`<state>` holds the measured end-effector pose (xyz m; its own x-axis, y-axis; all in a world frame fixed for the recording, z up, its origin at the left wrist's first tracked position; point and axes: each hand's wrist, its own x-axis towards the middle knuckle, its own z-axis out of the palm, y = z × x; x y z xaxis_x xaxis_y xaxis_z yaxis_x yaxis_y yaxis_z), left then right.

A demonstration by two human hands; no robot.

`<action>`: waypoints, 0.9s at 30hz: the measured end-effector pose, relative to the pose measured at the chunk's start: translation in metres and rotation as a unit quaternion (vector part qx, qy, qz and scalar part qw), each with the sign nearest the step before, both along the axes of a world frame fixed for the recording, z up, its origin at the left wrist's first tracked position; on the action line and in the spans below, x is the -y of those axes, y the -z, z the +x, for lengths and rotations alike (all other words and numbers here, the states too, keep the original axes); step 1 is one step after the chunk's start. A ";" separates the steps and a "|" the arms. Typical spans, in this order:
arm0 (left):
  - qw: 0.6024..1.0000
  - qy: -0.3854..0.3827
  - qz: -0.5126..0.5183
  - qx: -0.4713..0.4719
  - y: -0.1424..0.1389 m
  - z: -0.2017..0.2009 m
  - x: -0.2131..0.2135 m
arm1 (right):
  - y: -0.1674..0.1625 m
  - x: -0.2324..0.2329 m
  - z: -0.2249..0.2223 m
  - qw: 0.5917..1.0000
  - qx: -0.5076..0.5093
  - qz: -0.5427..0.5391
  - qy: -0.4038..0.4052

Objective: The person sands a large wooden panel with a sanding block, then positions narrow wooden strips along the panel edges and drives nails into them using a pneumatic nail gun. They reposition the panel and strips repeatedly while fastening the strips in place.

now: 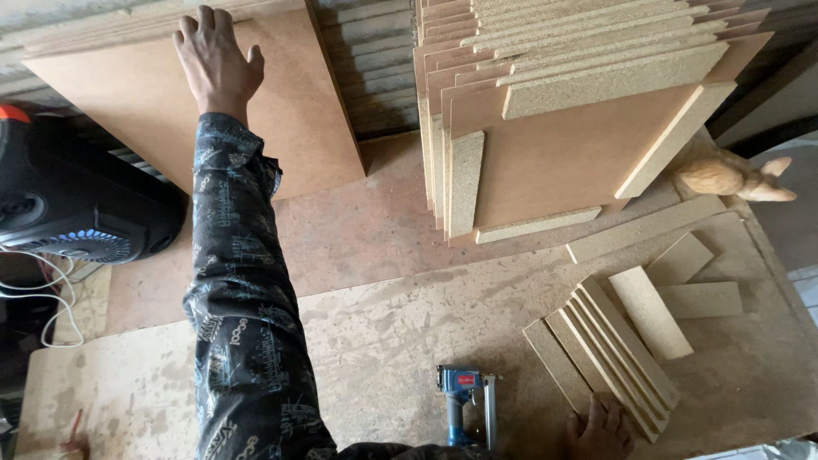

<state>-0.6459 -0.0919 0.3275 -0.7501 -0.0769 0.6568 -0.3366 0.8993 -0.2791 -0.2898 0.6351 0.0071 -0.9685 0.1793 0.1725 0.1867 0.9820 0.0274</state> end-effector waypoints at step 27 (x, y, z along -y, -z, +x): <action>0.994 0.008 0.107 0.004 0.006 0.027 -0.008 | 0.004 -0.004 -0.001 1.000 0.012 0.020 0.008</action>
